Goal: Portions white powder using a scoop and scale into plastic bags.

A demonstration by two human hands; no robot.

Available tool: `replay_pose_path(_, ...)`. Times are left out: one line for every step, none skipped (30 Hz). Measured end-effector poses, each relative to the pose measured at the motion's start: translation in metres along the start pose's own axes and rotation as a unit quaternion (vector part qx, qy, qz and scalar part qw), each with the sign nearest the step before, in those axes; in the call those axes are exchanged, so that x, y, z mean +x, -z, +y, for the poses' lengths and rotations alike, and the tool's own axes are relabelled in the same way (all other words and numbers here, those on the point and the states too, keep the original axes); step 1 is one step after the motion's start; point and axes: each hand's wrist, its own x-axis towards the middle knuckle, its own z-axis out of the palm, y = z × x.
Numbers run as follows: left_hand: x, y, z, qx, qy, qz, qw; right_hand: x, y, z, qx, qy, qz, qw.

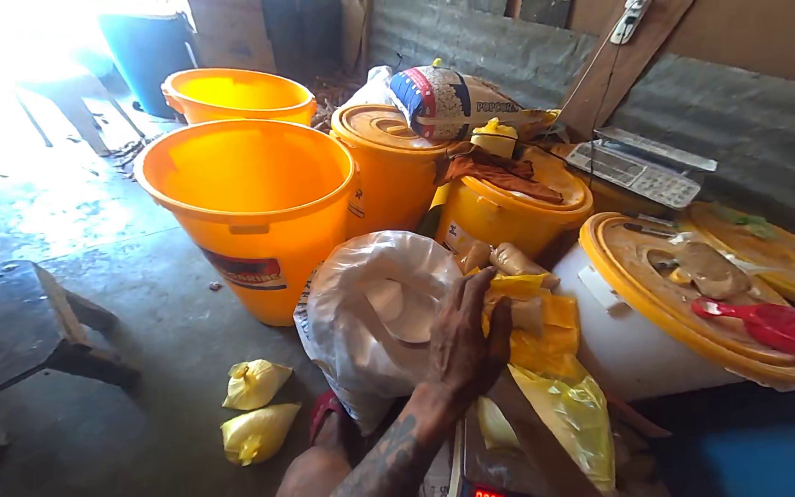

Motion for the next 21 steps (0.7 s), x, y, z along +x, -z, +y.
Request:
replay_pose_path(0.003,0.004,0.0,0.001,0.001,0.005,1.0,-0.012,-0.003,0.003,0.06,0.026,0.029,0.997)
replay_pose_path(0.006,0.008,-0.001,0.004,0.004,0.011,1.0,-0.017,-0.009,0.007,0.102,0.052,0.058,0.992)
replay_pose_path(0.007,0.01,-0.001,0.008,0.008,0.015,1.0,-0.017,-0.016,0.012,0.13,0.065,0.071,0.987)
replay_pose_path(0.006,0.012,-0.002,0.012,0.009,0.016,1.0,-0.015,-0.023,0.015,0.146,0.069,0.069,0.984)
replay_pose_path(0.006,0.014,-0.003,0.014,0.012,0.021,1.0,-0.012,-0.029,0.016,0.157,0.072,0.066,0.983)
replay_pose_path(0.007,0.014,-0.003,0.012,0.016,0.031,0.999,-0.007,-0.033,0.016,0.165,0.073,0.063,0.982)
replay_pose_path(0.007,0.015,-0.002,0.008,0.024,0.041,0.999,-0.003,-0.035,0.017,0.175,0.077,0.064,0.98)
replay_pose_path(0.008,0.016,-0.001,0.006,0.03,0.052,0.998,-0.001,-0.036,0.018,0.187,0.087,0.068,0.976)
replay_pose_path(0.009,0.018,0.0,0.008,0.033,0.061,0.998,-0.003,-0.034,0.021,0.201,0.1,0.075,0.972)
replay_pose_path(0.009,0.02,0.0,0.011,0.032,0.07,0.997,-0.009,-0.028,0.024,0.215,0.11,0.078,0.967)
replay_pose_path(0.009,0.023,0.001,0.017,0.031,0.071,0.997,-0.018,-0.019,0.029,0.231,0.121,0.084,0.962)
replay_pose_path(0.009,0.026,0.001,0.023,0.03,0.069,0.997,-0.031,-0.007,0.034,0.244,0.13,0.091,0.957)
replay_pose_path(0.008,0.028,0.002,0.022,0.025,0.067,0.997,-0.047,0.007,0.039,0.256,0.139,0.102,0.951)
replay_pose_path(0.007,0.029,0.003,0.014,0.014,0.069,0.997,-0.064,0.024,0.046,0.261,0.148,0.113,0.947)
replay_pose_path(0.006,0.028,0.004,0.002,0.003,0.075,0.997,-0.081,0.042,0.053,0.261,0.16,0.127,0.943)
replay_pose_path(0.005,0.026,0.006,-0.009,-0.011,0.084,0.996,-0.099,0.06,0.062,0.256,0.17,0.144,0.941)
replay_pose_path(0.003,0.023,0.009,-0.018,-0.022,0.086,0.996,-0.118,0.078,0.071,0.244,0.181,0.164,0.939)
replay_pose_path(-0.001,0.019,0.013,-0.025,-0.028,0.081,0.996,-0.136,0.094,0.083,0.227,0.19,0.184,0.937)
replay_pose_path(-0.007,0.014,0.017,-0.026,-0.03,0.065,0.997,-0.155,0.11,0.096,0.206,0.191,0.202,0.938)
replay_pose_path(-0.014,0.008,0.022,-0.026,-0.029,0.036,0.999,-0.174,0.125,0.109,0.188,0.185,0.214,0.94)
replay_pose_path(-0.022,0.001,0.028,-0.02,-0.028,-0.003,0.999,-0.194,0.137,0.12,0.178,0.176,0.225,0.942)
